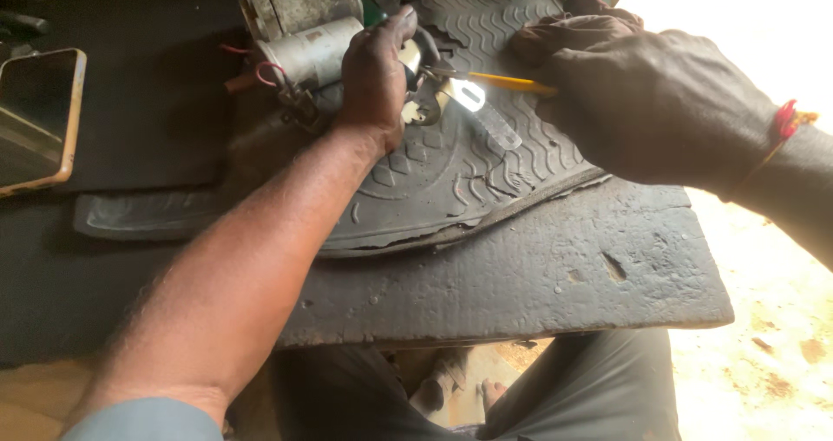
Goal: The person uses a screwdriver to manipulate a small brass-colored electrical component, likely a starter solenoid, on a workbench. They repeatedly pry, twist, and adjust internal parts of the component while holding it with their other hand.
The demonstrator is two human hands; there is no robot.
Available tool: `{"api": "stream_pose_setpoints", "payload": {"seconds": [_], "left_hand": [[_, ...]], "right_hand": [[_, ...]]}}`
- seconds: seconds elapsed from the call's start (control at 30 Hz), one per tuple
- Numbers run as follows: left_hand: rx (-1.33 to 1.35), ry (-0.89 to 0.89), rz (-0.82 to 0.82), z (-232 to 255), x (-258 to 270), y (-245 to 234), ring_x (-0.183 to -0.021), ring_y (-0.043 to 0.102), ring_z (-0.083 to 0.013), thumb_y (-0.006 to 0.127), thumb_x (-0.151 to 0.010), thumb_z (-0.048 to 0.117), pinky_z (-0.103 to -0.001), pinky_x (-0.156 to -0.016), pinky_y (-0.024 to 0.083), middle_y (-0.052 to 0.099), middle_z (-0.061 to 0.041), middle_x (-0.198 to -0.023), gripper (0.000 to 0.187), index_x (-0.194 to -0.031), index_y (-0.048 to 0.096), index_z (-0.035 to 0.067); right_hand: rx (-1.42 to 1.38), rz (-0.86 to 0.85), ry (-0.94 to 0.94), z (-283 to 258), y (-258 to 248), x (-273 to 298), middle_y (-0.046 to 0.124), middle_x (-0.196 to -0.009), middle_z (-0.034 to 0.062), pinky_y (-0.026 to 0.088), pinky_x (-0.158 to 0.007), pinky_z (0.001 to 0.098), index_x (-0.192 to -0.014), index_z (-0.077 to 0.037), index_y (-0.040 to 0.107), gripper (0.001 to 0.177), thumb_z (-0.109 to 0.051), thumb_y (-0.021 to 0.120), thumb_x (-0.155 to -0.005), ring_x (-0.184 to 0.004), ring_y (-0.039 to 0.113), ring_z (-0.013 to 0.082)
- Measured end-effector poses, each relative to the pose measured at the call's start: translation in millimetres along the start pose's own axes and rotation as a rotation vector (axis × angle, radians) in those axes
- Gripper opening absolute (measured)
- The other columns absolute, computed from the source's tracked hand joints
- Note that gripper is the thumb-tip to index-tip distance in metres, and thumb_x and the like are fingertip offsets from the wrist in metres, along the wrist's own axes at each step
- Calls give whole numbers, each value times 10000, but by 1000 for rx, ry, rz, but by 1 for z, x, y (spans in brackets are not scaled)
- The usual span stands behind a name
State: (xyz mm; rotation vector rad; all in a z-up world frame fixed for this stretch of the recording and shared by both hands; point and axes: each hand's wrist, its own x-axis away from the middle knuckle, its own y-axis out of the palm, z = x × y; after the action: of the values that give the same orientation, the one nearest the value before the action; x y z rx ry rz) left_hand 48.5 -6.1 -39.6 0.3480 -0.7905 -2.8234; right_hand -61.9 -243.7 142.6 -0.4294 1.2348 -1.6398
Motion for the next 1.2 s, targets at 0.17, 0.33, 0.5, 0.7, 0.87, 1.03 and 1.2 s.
{"api": "stream_pose_setpoints", "payload": {"seconds": [0.17, 0.33, 0.5, 0.7, 0.87, 1.03, 1.2], "left_hand": [[-94, 122, -83, 2, 7, 5, -1057, 696, -232, 626, -971, 324, -351, -985, 508, 762, -157, -1093, 415, -1093, 734, -57], [-85, 154, -162, 2, 8, 7, -1112, 699, -243, 623, -979, 326, -349, -1052, 502, 763, -180, -1132, 426, -1115, 725, -65], [-123, 201, -234, 9, 19, 12, -1124, 707, -215, 581, -1004, 311, -336, -1059, 506, 765, -149, -1107, 393, -1101, 712, -46], [-487, 383, -495, 30, 39, 25, -685, 575, -160, 487, -1072, 355, -346, -697, 494, 588, -22, -688, 460, -765, 614, 36], [-541, 475, -468, 43, 48, 23, -637, 533, -150, 463, -1100, 403, -330, -640, 427, 536, -5, -645, 529, -746, 600, 34], [-410, 421, -333, 41, 36, 10, -678, 556, -126, 443, -1096, 496, -315, -693, 433, 611, -3, -705, 583, -812, 678, 43], [-277, 63, -292, 40, 26, 9, -705, 574, -118, 431, -1023, 584, -309, -685, 465, 689, -23, -777, 637, -818, 687, 38]], "right_hand": [[-3, -646, 468, -15, 5, 5, 737, -872, 16, 542, -497, 287, -1292, -245, 655, 332, -331, 405, -1091, -529, 619, 90], [-205, -283, 383, -18, 17, 19, 663, -660, 30, 417, -420, 339, -1014, -110, 687, 257, -298, 519, -1063, -434, 539, 147], [-170, -560, 571, -21, 33, 27, 671, -725, 40, 496, -492, 367, -1085, -151, 664, 247, -334, 498, -1095, -514, 591, 175], [-453, -149, 446, -26, 67, 67, 665, -721, 102, 505, -587, 409, -1014, -78, 671, 208, -276, 606, -1008, -630, 636, 245], [-255, -396, 362, -5, 85, 64, 678, -855, 45, 579, -597, 381, -1007, -127, 694, 229, -337, 610, -970, -626, 678, 220], [23, -592, 495, 8, 57, 47, 706, -841, 9, 571, -698, 327, -1033, -172, 709, 292, -415, 550, -1064, -712, 694, 169], [59, -309, 404, 13, 65, 20, 699, -1104, 52, 581, -803, 320, -1237, -219, 645, 241, -368, 537, -1081, -933, 694, 204]]}}
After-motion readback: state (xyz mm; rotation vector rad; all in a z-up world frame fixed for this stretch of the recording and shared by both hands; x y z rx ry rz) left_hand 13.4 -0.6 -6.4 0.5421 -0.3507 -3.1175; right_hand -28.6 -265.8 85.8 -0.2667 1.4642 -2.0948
